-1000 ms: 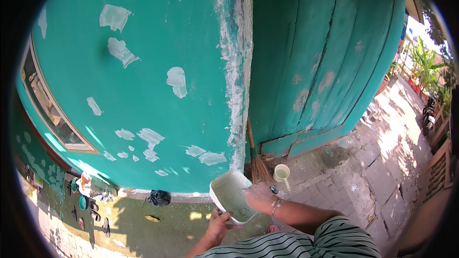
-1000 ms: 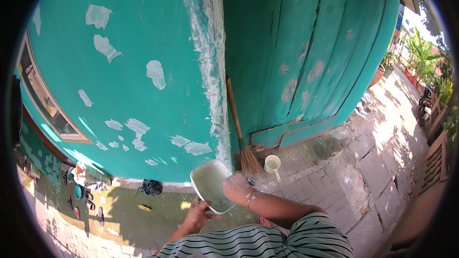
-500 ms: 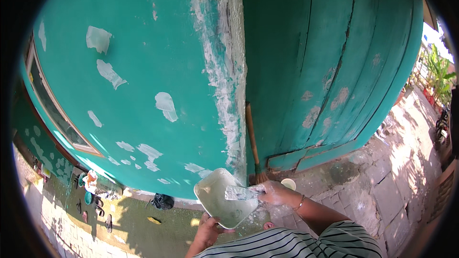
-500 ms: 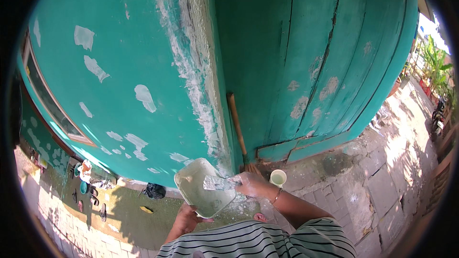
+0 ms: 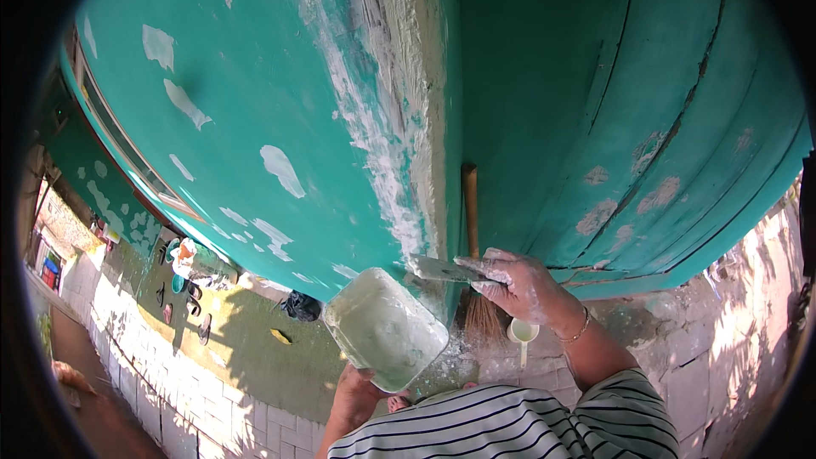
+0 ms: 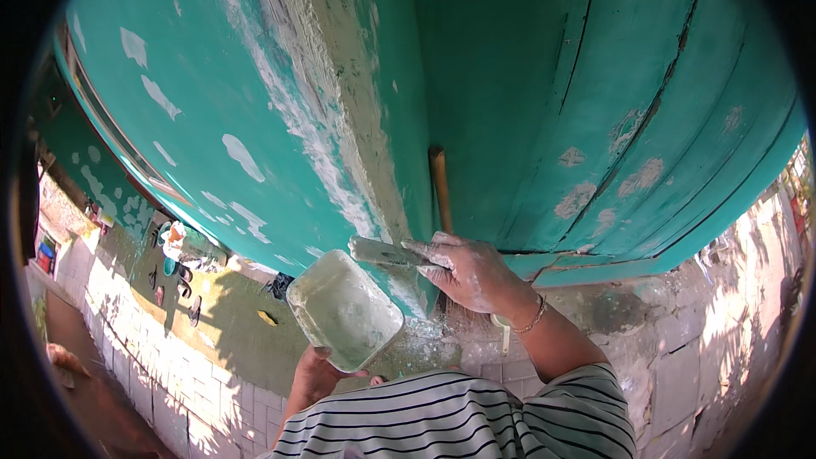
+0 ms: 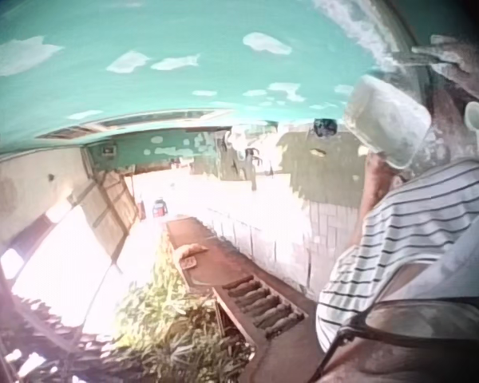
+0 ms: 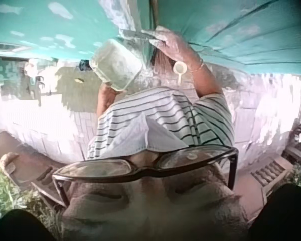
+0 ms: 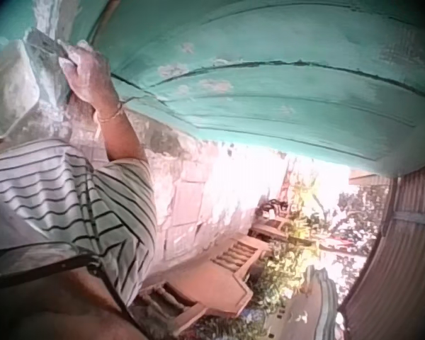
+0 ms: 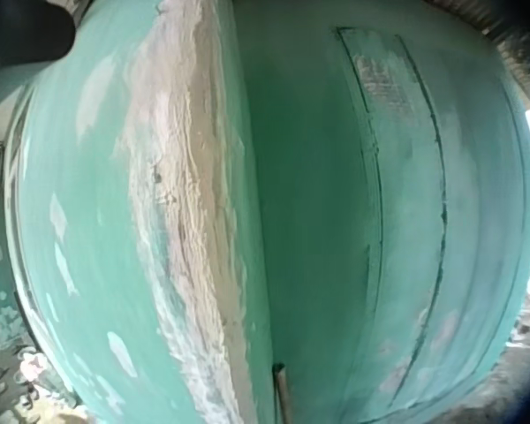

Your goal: The person applies wall filler to a damaged exterior corner using a putty knife, repeatedly scooping material from a plastic container and smoothing it over the surface.

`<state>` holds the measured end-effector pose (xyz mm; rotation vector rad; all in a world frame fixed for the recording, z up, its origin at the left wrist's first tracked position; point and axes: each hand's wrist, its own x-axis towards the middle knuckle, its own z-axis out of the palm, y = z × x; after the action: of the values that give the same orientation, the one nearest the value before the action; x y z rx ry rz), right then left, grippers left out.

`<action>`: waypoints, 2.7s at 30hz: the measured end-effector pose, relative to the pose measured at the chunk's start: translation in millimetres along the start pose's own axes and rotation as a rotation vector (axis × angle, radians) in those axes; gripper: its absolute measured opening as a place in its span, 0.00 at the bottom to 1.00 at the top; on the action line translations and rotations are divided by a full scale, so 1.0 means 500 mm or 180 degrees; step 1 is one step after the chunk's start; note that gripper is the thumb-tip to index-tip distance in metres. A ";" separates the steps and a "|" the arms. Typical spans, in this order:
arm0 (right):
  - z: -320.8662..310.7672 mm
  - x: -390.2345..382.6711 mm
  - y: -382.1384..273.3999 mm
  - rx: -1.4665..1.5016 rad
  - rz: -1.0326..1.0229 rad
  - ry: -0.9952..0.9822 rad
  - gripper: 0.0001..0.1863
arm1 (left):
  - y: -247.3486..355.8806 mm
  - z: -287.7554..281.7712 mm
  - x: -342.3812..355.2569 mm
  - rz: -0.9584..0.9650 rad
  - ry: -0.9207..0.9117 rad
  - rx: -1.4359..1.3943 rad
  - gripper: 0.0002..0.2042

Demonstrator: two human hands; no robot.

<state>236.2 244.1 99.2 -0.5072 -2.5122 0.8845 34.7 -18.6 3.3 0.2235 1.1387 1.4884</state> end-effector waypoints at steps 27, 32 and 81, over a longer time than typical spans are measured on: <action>-0.046 0.060 -0.061 -0.1816 -0.0044 -0.0363 0.09 | -0.030 -0.102 -0.038 0.0632 0.0676 -0.0219 0.39; -0.088 0.084 -0.105 -0.2393 -0.0028 -0.0120 0.08 | -0.039 -0.101 -0.022 0.0656 0.0661 -0.0242 0.39; -0.170 0.160 -0.090 0.2598 -0.0337 0.1041 0.22 | 0.008 -0.280 -0.084 0.0304 0.0356 -0.0207 0.37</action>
<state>202.9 291.1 210.3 -0.2121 -1.6699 1.5147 -52.8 -124.9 -45.5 0.1531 1.1802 1.6367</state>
